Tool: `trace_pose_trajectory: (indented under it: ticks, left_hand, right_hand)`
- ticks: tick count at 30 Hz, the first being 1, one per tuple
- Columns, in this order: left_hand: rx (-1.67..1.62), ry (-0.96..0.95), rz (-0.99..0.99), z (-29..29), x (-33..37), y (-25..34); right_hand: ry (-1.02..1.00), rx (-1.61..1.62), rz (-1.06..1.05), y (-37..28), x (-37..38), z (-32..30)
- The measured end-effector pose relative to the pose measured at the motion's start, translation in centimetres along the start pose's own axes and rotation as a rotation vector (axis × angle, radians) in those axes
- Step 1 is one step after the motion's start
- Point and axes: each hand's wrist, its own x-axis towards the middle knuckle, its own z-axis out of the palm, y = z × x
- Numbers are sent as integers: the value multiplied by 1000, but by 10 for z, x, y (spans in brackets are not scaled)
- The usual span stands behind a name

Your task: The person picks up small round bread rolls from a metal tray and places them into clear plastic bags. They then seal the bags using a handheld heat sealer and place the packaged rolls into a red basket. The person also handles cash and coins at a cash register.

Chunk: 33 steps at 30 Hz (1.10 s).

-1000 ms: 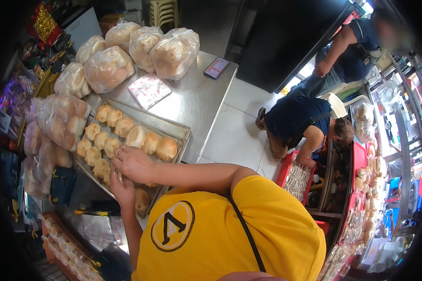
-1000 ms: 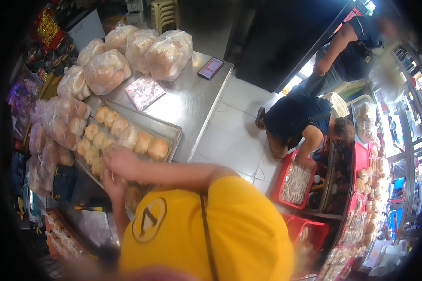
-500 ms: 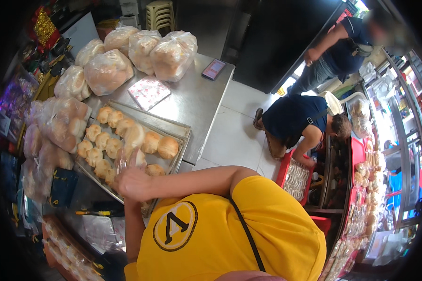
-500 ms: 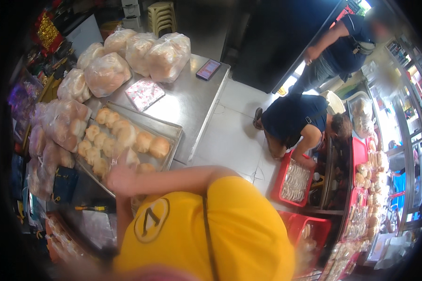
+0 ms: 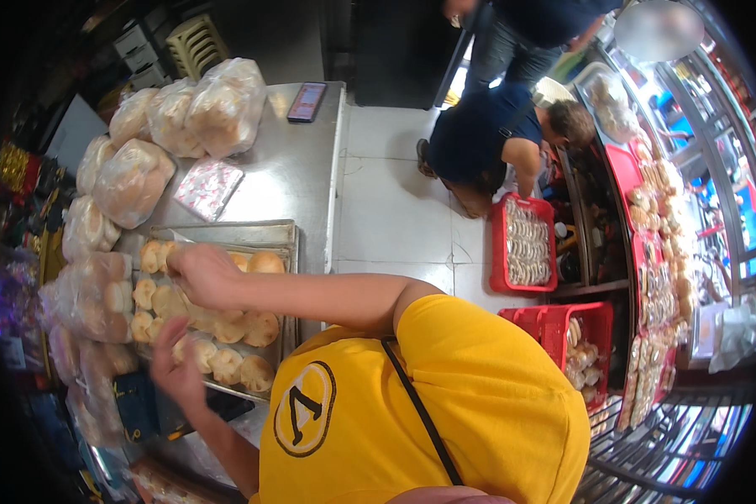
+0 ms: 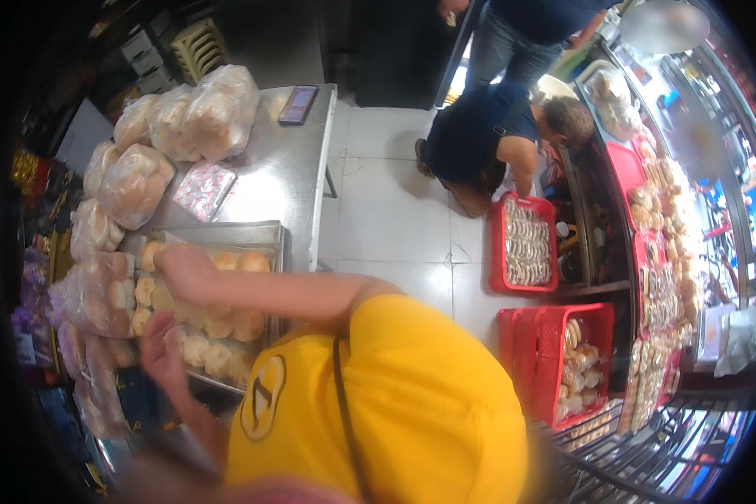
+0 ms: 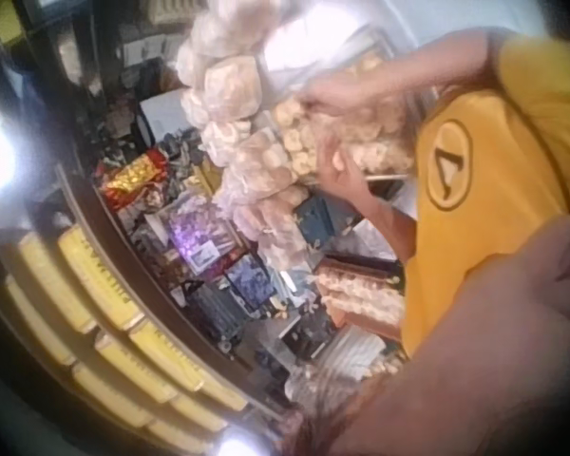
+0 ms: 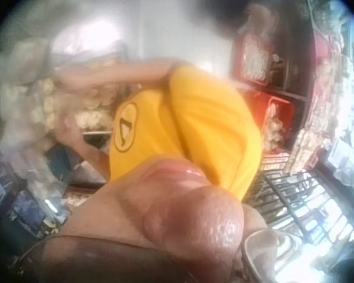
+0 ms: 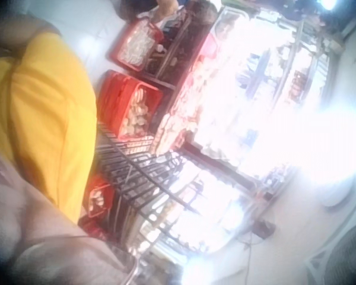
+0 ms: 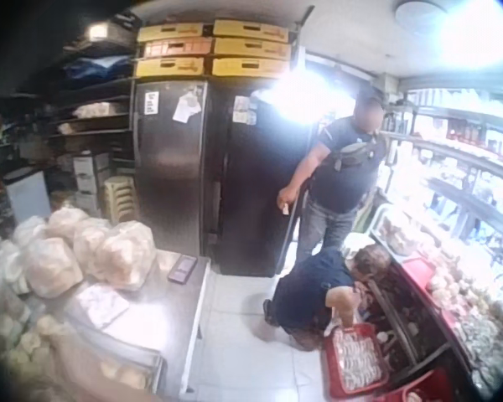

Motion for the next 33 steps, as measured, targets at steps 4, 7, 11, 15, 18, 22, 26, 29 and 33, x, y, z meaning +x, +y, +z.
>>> trace_pose_trajectory:
  ticks: [4, 7, 11, 15, 18, 22, 26, 29, 33]
  left_hand:
    - [350, 380, -332, -46, 1, -96]
    - [373, 85, -411, -16, -34, -114]
    - [653, -65, -231, 38, -62, -66]
    - [376, 166, -327, 26, -74, -46]
    - [418, 272, -429, 1, -97, -56]
    - [403, 77, -394, 36, -110, -23]
    - [612, -164, -319, 57, -104, 9]
    - [694, -202, -357, 69, -110, 15]
    - [673, -72, -400, 59, -148, -24]
  right_hand:
    - [67, 62, 0, 1, 7, -11]
    - [76, 195, 39, 20, 17, 10]
    - [39, 117, 216, 18, 26, -63]
    - [90, 444, 136, 12, 31, -84]
    - [79, 446, 125, -8, 33, -67]
    - [-46, 338, 116, 0, 26, -57]
    - [-130, 179, 198, 35, 14, -47]
    - [-73, -57, 103, 40, 17, -56]
    - [20, 136, 65, 17, 24, -14]
